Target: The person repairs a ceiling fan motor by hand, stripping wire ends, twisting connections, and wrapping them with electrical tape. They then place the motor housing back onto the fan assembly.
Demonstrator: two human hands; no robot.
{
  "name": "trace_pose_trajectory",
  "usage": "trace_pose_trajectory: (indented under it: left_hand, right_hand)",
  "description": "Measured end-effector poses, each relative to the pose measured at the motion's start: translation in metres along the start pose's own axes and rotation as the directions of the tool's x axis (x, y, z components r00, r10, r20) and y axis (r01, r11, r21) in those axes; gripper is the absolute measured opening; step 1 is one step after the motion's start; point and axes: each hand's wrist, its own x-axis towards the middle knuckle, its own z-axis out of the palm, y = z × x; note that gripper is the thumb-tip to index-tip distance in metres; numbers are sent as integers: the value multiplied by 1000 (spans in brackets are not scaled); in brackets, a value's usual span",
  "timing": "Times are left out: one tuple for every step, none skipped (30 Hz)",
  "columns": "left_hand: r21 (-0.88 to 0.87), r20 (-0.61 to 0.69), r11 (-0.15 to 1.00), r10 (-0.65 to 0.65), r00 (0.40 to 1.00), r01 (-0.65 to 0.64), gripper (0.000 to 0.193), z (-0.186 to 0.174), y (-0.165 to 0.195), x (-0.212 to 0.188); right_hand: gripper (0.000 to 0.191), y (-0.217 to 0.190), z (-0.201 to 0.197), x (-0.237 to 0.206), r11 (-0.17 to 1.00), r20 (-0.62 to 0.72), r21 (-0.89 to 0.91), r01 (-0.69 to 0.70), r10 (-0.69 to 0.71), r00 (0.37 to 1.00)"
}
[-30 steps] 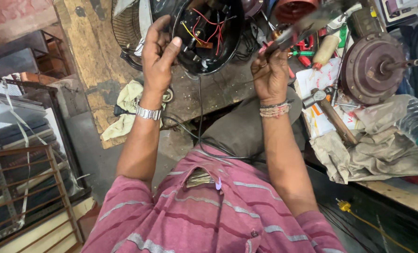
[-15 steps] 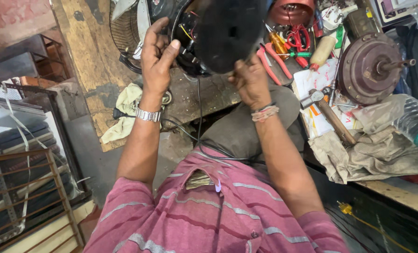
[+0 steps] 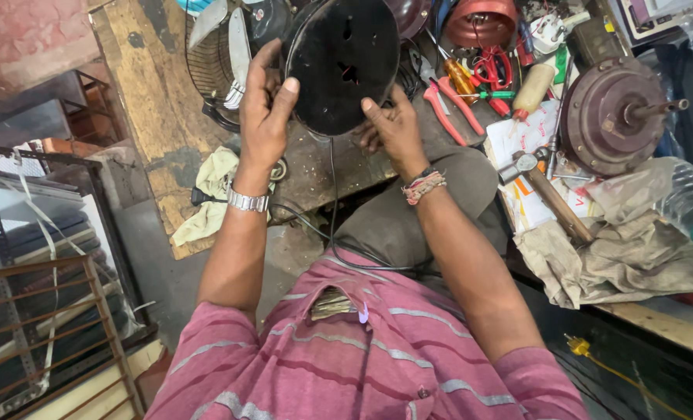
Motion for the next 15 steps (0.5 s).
trace_pose_trajectory:
  left_hand:
    - [100, -8, 995, 6, 1000, -5, 55, -1, 3, -1]
    - [197, -13, 980, 10, 1000, -7, 56, -2, 6, -3]
    - [291, -16, 957, 15, 1000, -10, 57, -1, 8, -4]
    - [363, 10, 923, 132, 991, -127, 53, -1, 10, -3]
    - [425, 48, 872, 245, 968, -242, 50, -2, 12, -1]
    - [476, 96, 806, 350, 932, -352, 46, -3, 13, 0]
    - [430, 95, 850, 293, 951, -305, 48, -3, 15, 0]
    - [380, 99, 890, 233, 967, -253, 49, -4, 16, 0]
    - [327, 108, 924, 171, 979, -198, 51, -6, 17, 0]
    - [317, 114, 922, 195, 974, -222, 51, -7, 18, 0]
    - [305, 121, 920, 220, 968, -247, 51, -9, 18, 0]
    - [293, 127, 917, 245, 961, -272, 51, -10, 17, 0]
    - [300, 126, 917, 235, 964, -262, 51, -10, 16, 0]
    - [307, 124, 917, 225, 966, -253, 50, -11, 14, 1]
    - [314, 122, 918, 216, 969, -244, 50, -12, 11, 2]
  right_hand:
    - [58, 3, -1, 2, 1000, -8, -1, 12, -12, 1000]
    - [59, 8, -4, 2, 1000, -19, -3, 22, -22, 1000]
    - [58, 13, -6, 4, 999, -35, -7, 36, -36, 999]
    - [57, 19, -7, 7, 999, -50, -12, 51, -52, 997]
    - [55, 24, -9, 10, 998, -63, -17, 67, -68, 996]
    - [51, 28, -11, 12, 997, -67, -33, 63, -65, 996]
    - [48, 31, -14, 14, 997, -69, -49, 59, -62, 996]
    - [45, 34, -15, 16, 997, -70, -64, 53, -57, 996]
    - [45, 35, -15, 17, 997, -68, -50, 65, -68, 995]
    - [44, 36, -15, 17, 996, -66, -36, 77, -79, 995]
    - [43, 35, -14, 16, 996, -66, -23, 89, -90, 994]
    - [46, 33, -13, 15, 991, -89, -40, 128, -131, 987]
    - [51, 30, -11, 13, 984, -112, -59, 168, -174, 978]
    - [58, 27, -9, 11, 975, -134, -78, 209, -218, 967]
    - [64, 24, -7, 8, 971, -110, -74, 227, -234, 966]
